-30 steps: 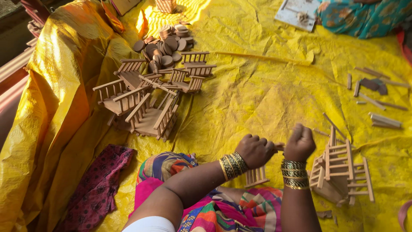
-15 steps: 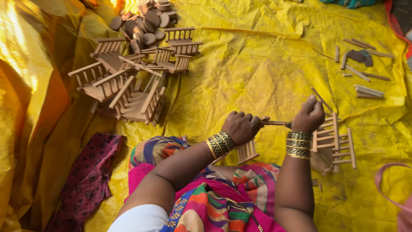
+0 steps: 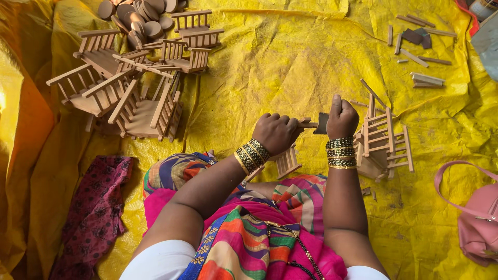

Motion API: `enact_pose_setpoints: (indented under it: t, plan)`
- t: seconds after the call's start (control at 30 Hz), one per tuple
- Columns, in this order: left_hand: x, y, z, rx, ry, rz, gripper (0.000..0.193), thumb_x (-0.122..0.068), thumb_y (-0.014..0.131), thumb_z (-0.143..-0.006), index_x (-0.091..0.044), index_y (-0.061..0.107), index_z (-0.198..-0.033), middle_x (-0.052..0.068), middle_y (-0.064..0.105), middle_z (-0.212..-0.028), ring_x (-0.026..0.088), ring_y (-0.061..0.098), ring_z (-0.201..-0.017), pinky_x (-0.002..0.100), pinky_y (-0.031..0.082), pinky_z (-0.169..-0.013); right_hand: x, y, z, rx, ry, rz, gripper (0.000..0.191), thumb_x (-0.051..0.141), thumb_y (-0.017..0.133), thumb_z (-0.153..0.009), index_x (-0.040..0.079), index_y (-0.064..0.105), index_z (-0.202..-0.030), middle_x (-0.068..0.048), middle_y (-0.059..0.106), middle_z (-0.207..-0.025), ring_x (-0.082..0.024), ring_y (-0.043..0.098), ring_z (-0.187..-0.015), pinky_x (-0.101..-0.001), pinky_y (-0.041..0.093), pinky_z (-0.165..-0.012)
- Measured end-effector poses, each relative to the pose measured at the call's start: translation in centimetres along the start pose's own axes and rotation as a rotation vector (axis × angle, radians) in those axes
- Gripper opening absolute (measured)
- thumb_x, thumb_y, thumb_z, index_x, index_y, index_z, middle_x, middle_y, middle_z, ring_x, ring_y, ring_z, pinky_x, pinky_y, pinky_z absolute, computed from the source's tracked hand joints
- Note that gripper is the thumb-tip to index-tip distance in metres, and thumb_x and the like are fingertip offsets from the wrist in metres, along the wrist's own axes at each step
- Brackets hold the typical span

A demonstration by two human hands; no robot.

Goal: The person sits on a tarp on the ground and assembles miniature wooden chairs, fitting slats and seat pieces together by hand and sanding small wooden parts with a sanding block, placing finished pieces with a pile of completed miniature chairs.

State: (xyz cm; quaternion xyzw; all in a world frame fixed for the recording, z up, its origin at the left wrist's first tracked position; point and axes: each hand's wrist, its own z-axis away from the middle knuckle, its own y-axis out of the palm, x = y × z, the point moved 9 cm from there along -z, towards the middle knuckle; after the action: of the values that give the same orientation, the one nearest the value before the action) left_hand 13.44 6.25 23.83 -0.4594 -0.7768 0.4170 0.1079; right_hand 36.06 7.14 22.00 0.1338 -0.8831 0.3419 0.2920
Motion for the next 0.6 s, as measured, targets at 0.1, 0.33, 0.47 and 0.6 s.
enact_pose_setpoints:
  t: [0.1, 0.33, 0.47, 0.6]
  plan:
    - [0.6, 1.6, -1.1, 0.149, -0.047, -0.030, 0.034, -0.048, 0.066, -0.094, -0.015, 0.069, -0.084, 0.003, 0.069, -0.073, 0.023, 0.067, -0.069, 0.041, 0.049, -0.068, 0.4, -0.3, 0.6, -0.069, -0.064, 0.085, 0.050, 0.033, 0.055, -0.113, 0.001, 0.063, -0.076, -0.022, 0.060, -0.067, -0.040, 0.059, -0.059, -0.0471, 0.042, -0.053]
    - [0.5, 5.1, -4.3, 0.385, -0.097, -0.001, 0.047, -0.055, 0.069, -0.080, -0.010, 0.071, -0.095, 0.008, 0.075, -0.084, 0.028, 0.072, -0.079, 0.045, 0.057, -0.069, 2.2, -1.5, 1.8, -0.158, -0.165, 0.124, 0.044, 0.031, 0.053, -0.112, 0.003, 0.069, -0.083, -0.022, 0.064, -0.071, -0.042, 0.062, -0.062, -0.0482, 0.045, -0.051]
    - [0.5, 7.2, -5.4, 0.541, -0.128, -0.027, 0.040, -0.047, 0.065, -0.092, -0.009, 0.068, -0.103, 0.010, 0.075, -0.090, 0.029, 0.075, -0.081, 0.052, 0.059, -0.063, 3.0, -1.5, 2.0, -0.167, -0.236, 0.284, 0.046, 0.025, 0.055, -0.111, 0.002, 0.064, -0.072, -0.021, 0.062, -0.069, -0.042, 0.060, -0.064, -0.0528, 0.044, -0.058]
    - [-0.8, 7.5, -5.8, 0.466, -0.086, 0.043, 0.028, -0.040, 0.064, -0.094, -0.013, 0.071, -0.096, 0.009, 0.075, -0.084, 0.027, 0.075, -0.080, 0.045, 0.059, -0.067, 4.0, -0.6, 2.8, -0.194, -0.391, 0.252, 0.042, 0.019, 0.055, -0.110, 0.003, 0.063, -0.073, -0.018, 0.065, -0.074, -0.039, 0.061, -0.069, -0.0530, 0.046, -0.066]
